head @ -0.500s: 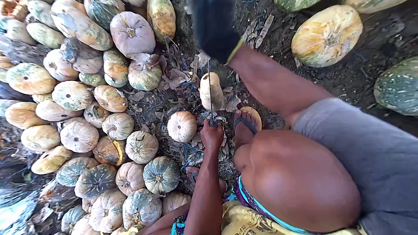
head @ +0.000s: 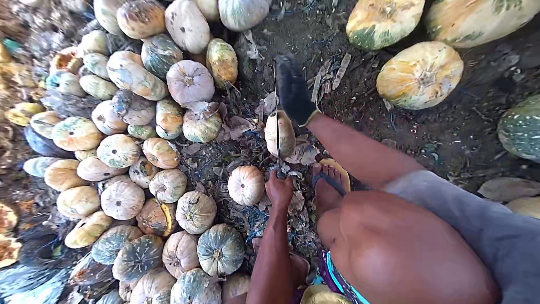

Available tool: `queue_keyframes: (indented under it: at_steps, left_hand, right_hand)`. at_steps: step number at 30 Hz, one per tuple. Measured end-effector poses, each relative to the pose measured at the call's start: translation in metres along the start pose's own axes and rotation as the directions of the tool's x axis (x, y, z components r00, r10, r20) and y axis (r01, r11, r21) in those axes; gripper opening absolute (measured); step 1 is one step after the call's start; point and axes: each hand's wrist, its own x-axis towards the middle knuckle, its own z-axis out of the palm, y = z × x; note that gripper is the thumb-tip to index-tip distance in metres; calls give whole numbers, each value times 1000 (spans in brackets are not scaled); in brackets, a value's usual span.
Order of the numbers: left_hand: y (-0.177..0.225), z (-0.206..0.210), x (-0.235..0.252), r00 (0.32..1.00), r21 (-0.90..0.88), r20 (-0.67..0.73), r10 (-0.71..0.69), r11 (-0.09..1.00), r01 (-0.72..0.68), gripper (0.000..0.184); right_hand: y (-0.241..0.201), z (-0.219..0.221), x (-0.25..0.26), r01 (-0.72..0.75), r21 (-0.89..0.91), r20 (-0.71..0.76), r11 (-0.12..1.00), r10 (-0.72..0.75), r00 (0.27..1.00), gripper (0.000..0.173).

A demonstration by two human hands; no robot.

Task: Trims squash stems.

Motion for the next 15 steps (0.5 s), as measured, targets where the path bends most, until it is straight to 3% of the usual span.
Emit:
queue_keyframes:
  at_steps: [2, 5, 8, 10, 11, 12, 13, 14, 15]
  left_hand:
    - [13, 4, 19, 997, 6, -32, 63, 998, -63, 40]
    - [22, 17, 53, 996, 0, -1, 90, 996, -90, 41]
    - [1, 25, 29, 995, -37, 7, 95, 995, -95, 41]
    - [-21, 25, -3, 997, -67, 4, 77, 995, -77, 39]
    - [-33, 27, -21, 998, -81, 1, 63, 995, -63, 36]
    - [-45, 29, -41, 999, -86, -3, 46, 995, -46, 34]
    - [-56, 32, -61, 1000, -84, 2, 31, 996, -31, 33]
    - [-64, 35, -76, 1000, -78, 7, 26, 997, -25, 32]
    - [-66, 36, -86, 1000, -66, 14, 24, 998, -23, 33]
  right_hand:
    - [12, 1, -37, -43, 60, -63, 997, 46, 997, 47]
    - [52, 28, -63, -28, 5, -79, 1000, 29, 996, 46]
    - [58, 18, -87, -19, -39, 53, 999, 21, 998, 50]
    - [45, 5, -104, -34, 30, 42, 999, 33, 999, 46]
    - [31, -6, -108, -106, 39, 41, 994, 105, 994, 44]
    - [11, -21, -107, -274, 20, 115, 961, 270, 956, 43]
    - [-8, -38, -98, -472, -17, 291, 882, 456, 841, 44]
    - [-2, -35, -96, -538, -4, 323, 843, 511, 797, 46]
    - [22, -17, -94, -521, 33, 297, 853, 489, 820, 48]
